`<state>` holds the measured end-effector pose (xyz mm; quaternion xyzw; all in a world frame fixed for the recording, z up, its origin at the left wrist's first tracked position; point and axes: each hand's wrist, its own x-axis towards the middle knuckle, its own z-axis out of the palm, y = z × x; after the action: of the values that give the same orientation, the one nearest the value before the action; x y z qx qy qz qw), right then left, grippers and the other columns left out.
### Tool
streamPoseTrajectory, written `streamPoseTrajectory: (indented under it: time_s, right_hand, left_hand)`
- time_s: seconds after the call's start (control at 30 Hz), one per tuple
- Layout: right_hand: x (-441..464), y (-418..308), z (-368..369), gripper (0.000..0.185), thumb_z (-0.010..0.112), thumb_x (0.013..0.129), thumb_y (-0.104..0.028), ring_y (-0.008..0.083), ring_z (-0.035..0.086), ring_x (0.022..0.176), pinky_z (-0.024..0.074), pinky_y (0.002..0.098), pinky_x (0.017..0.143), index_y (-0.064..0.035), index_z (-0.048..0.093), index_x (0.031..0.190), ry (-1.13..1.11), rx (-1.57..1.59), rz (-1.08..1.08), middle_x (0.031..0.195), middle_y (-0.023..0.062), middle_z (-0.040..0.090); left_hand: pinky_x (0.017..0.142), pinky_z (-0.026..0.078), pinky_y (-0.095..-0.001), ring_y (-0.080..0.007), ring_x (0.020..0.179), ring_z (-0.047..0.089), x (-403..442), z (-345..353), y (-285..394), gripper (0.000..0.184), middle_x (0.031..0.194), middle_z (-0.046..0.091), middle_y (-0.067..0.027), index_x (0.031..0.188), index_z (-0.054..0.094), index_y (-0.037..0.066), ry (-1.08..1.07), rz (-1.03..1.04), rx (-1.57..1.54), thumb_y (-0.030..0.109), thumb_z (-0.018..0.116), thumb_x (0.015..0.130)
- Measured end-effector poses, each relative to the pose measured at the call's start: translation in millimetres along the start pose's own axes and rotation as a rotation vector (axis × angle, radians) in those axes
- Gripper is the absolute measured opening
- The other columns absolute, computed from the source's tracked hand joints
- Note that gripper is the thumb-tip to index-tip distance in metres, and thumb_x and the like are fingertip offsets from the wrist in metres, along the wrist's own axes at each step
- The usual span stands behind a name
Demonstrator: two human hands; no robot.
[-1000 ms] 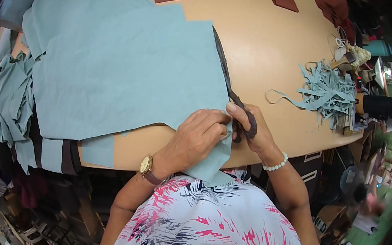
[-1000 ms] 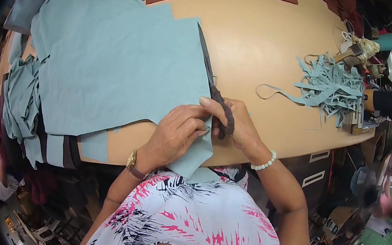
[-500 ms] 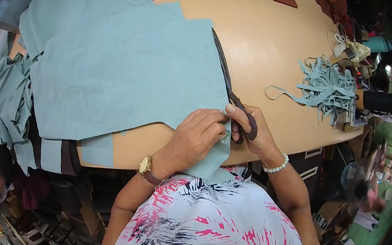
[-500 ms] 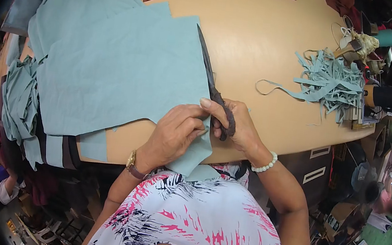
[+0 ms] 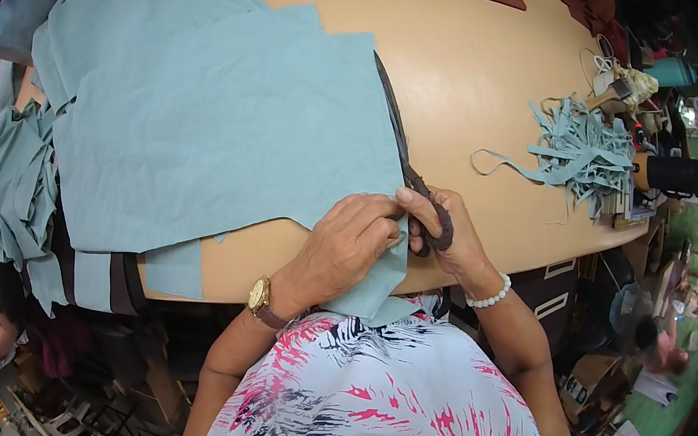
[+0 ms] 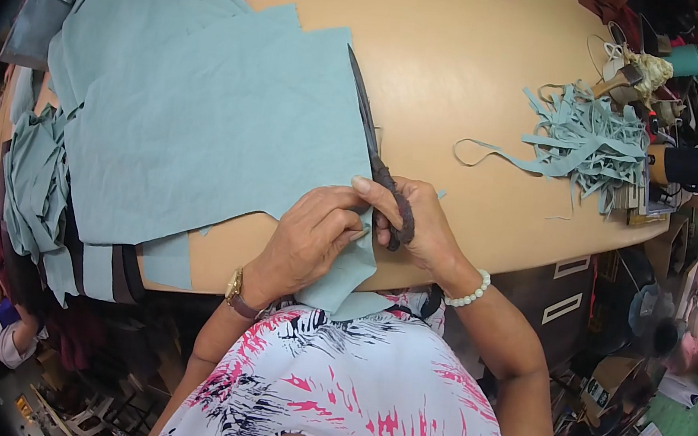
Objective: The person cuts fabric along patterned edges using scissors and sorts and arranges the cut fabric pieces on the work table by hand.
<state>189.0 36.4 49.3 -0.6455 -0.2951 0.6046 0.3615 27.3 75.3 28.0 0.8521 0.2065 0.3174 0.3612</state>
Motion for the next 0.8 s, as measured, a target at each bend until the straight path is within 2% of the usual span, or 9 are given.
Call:
streamPoseTrajectory:
  time_s: [0.13,0.23,0.3,0.37,0.47,0.5,0.6,0.63,0.8]
  right_hand:
    - [0,4,-4,0.038,0.058,0.085,-0.037,0.0049,0.044,0.041,0.0324,0.0186,0.04,-0.0048,0.056,0.065,-0.034,0.009,0.013,0.048,-0.001,0.047]
    - [-1,3,-7,0.032,0.061,0.084,-0.031,0.0035,0.044,0.041,0.0329,0.0185,0.039,-0.0041,0.056,0.067,-0.062,0.018,-0.03,0.05,-0.0023,0.048]
    - [-3,3,-9,0.028,0.064,0.082,-0.026,0.0027,0.044,0.042,0.0335,0.0182,0.039,-0.0034,0.055,0.068,-0.079,0.019,-0.034,0.051,-0.0034,0.047]
    - [-5,-4,-11,0.024,0.069,0.078,-0.018,0.0018,0.044,0.043,0.0346,0.0177,0.039,-0.0027,0.054,0.068,-0.099,0.011,-0.03,0.053,-0.0046,0.046]
    - [-4,-7,-12,0.025,0.071,0.076,-0.019,0.002,0.044,0.043,0.0348,0.0174,0.04,-0.0028,0.053,0.068,-0.145,-0.034,-0.138,0.053,-0.0048,0.046]
    - [-6,-13,-11,0.027,0.072,0.075,-0.019,0.0025,0.043,0.043,0.0343,0.0182,0.04,-0.0035,0.053,0.067,-0.141,-0.024,-0.168,0.052,-0.0047,0.045]
    - [-2,-13,-13,0.028,0.073,0.075,-0.02,0.0027,0.043,0.043,0.0336,0.0188,0.04,-0.0039,0.052,0.065,-0.154,-0.058,-0.223,0.052,-0.0045,0.044]
    - [-2,-15,-14,0.028,0.073,0.075,-0.019,0.0027,0.042,0.043,0.0332,0.019,0.04,-0.0041,0.051,0.065,-0.16,-0.046,-0.22,0.051,-0.0043,0.044]
    - [-3,-17,-15,0.028,0.074,0.073,-0.019,0.0028,0.042,0.043,0.0335,0.0189,0.04,-0.0038,0.052,0.066,-0.197,-0.007,-0.218,0.052,-0.0052,0.044]
  left_hand:
    - [0.084,0.043,-0.0392,-0.0323,0.099,0.053,0,-7,-8,0.018,0.105,0.056,-0.0152,0.083,0.051,0.002,-0.072,-0.031,-0.044,0.002,0.064,0.071]
    - [0.09,0.04,-0.0391,-0.0341,0.106,0.051,25,-36,-33,0.021,0.112,0.054,-0.0161,0.085,0.052,0.002,-0.058,-0.104,0.045,0.006,0.066,0.071]
    - [0.096,0.036,-0.0383,-0.0329,0.113,0.047,57,-62,-62,0.021,0.116,0.053,-0.0162,0.087,0.053,0.002,0.023,-0.135,0.134,0.01,0.066,0.073]
    - [0.096,0.035,-0.0364,-0.028,0.117,0.045,90,-86,-96,0.021,0.119,0.053,-0.0136,0.086,0.055,0.004,0.07,-0.121,0.153,0.013,0.068,0.073]
    - [0.097,0.034,-0.0341,-0.0221,0.117,0.043,137,-125,-109,0.019,0.108,0.059,-0.0092,0.08,0.057,0.006,-0.232,-0.343,-0.212,0.016,0.07,0.071]
    - [0.091,0.037,-0.0299,-0.0164,0.103,0.05,142,-126,-107,0.018,0.087,0.06,-0.0029,0.075,0.057,0.009,-0.107,-0.346,-0.412,0.016,0.072,0.068]
    - [0.082,0.042,-0.0264,-0.0121,0.085,0.055,158,-150,-100,0.017,0.074,0.059,0.0005,0.071,0.057,0.009,-0.295,-0.378,-0.47,0.015,0.072,0.068]
    - [0.072,0.045,-0.023,-0.0094,0.073,0.057,158,-154,-94,0.013,0.075,0.063,-0.0007,0.072,0.06,0.006,-0.288,-0.349,-0.424,0.011,0.072,0.069]
    - [0.068,0.046,-0.0207,-0.0086,0.071,0.059,149,-165,-66,0.015,0.078,0.065,-0.0033,0.084,0.067,0.002,-0.17,-0.353,-0.478,0.008,0.071,0.07]
